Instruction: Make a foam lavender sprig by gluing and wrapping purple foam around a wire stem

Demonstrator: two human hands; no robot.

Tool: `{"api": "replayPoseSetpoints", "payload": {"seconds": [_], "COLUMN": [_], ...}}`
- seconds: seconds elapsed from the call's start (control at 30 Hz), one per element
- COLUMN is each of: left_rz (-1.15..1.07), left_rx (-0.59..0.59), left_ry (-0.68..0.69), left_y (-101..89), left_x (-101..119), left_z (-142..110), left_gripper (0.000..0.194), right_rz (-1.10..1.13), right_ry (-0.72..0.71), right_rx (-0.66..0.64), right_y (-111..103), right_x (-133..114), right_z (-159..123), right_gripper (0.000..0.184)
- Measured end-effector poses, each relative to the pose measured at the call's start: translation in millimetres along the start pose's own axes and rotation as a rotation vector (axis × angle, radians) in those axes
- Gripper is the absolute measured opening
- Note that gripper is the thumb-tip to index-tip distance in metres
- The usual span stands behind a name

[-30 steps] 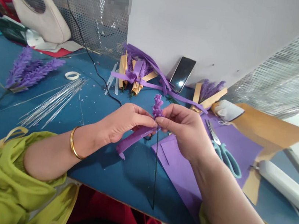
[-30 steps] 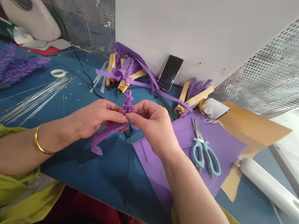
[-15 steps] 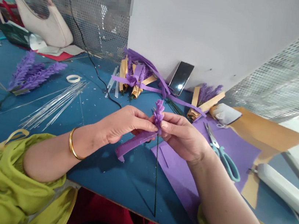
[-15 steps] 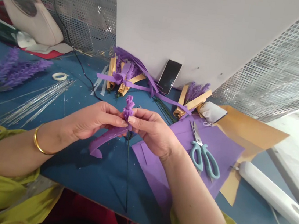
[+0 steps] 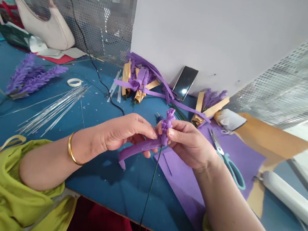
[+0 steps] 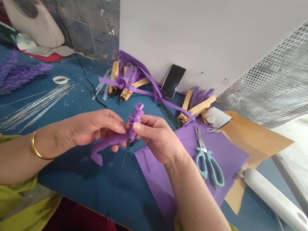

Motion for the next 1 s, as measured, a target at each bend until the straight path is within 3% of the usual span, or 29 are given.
{"api": "replayPoseSetpoints", "payload": {"seconds": [0.33, 0.63, 0.83, 1.0], "left_rz": [0.052, 0.073, 0.035, 0.036], "left_rx": [0.016, 0.045, 0.047, 0.018], "left_ry": [0.002, 0.045, 0.027, 0.042], "left_y": [-0.4, -3.1, -5.2, -4.6], "left_x": [-2.3, 0.4, -4.0, -8.3], "left_z": [-0.1, 1.6, 3.1, 5.6], "left_gripper": [0.013, 0.015, 0.008, 0.014], "right_rz": [-0.108, -0.122, -0.137, -0.13], "right_ry": [0.052, -0.03, -0.05, -0.029], "right_rx": [-0.003, 0.062, 0.138, 0.178], "right_y": [0.1, 5.5, 8.0, 10.6], "right_x": [5.4, -5.4, -7.2, -5.4], "right_z": [-0.7, -2.0, -2.4, -3.0], "right_gripper": [0.025, 0.017, 0.025, 0.03]}}
Point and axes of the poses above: each hand's wrist, its own z-axis towards the middle knuckle, its own y-axis out of the palm, x = y × z, the point moved 9 cm from there along z, towards the middle knuckle, and after that the axes turned 6 degrees about y, right-handed, at the moved point
